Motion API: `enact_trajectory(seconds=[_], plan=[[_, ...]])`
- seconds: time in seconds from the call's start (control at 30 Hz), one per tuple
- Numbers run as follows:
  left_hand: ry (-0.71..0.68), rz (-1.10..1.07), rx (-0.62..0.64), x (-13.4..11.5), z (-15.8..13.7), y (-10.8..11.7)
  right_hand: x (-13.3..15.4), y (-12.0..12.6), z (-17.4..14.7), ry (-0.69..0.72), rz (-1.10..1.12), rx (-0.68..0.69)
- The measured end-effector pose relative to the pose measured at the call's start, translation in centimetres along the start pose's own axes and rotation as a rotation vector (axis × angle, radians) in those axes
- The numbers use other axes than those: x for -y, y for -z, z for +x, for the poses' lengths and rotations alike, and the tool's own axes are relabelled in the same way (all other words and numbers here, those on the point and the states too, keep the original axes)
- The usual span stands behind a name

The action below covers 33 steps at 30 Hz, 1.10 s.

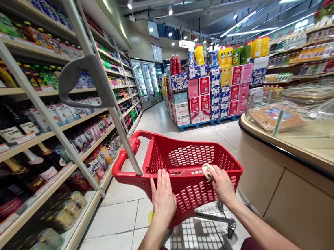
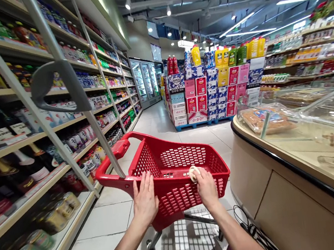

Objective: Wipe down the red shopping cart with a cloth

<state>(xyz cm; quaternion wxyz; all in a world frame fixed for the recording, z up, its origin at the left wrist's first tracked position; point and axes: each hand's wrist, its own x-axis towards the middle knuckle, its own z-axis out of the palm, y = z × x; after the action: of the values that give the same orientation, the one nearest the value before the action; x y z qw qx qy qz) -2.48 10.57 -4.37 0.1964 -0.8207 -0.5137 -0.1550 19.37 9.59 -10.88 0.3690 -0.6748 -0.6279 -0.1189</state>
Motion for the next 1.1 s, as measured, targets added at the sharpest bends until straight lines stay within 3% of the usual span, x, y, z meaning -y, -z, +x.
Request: enact_trajectory(seconds=[0.2,0.27,0.37,0.43,0.63,0.7,0.8,0.87,0.93,1.1], plan=[[-0.065,-0.083,-0.023,0.7,-1.0,0.4,8.9,-1.9,1.1,0.235,0.268,-0.041],[-0.073,-0.105,-0.1,2.6,-1.6,1.0,8.8,-2.0,1.0,0.235,0.279,-0.027],[0.149,-0.066,-0.255,6.1,-2.2,2.1,7.1,-1.9,0.6,0.112,0.246,-0.064],[0.233,-0.041,-0.253,7.8,-2.2,2.6,8.2,-2.1,1.0,0.071,0.263,-0.072],[0.18,-0.013,-0.166,8.2,-2.0,2.7,19.4,-2.2,3.8,0.318,0.393,-0.072],[0.143,-0.014,-0.17,8.5,-2.2,2.8,19.2,-2.2,3.2,0.394,0.384,-0.09],[0.165,-0.02,-0.201,10.0,-2.2,3.2,14.9,-1.8,1.2,0.445,0.341,-0.091],[0.228,-0.018,-0.212,11.1,-1.8,3.4,12.8,-0.7,1.5,0.477,0.318,-0.078],[0.269,-0.021,-0.19,12.1,-1.3,3.5,13.7,1.4,4.3,0.524,0.328,-0.096],[0.238,-0.021,-0.133,13.2,-0.9,3.4,23.6,7.8,16.8,0.728,0.394,-0.419]])
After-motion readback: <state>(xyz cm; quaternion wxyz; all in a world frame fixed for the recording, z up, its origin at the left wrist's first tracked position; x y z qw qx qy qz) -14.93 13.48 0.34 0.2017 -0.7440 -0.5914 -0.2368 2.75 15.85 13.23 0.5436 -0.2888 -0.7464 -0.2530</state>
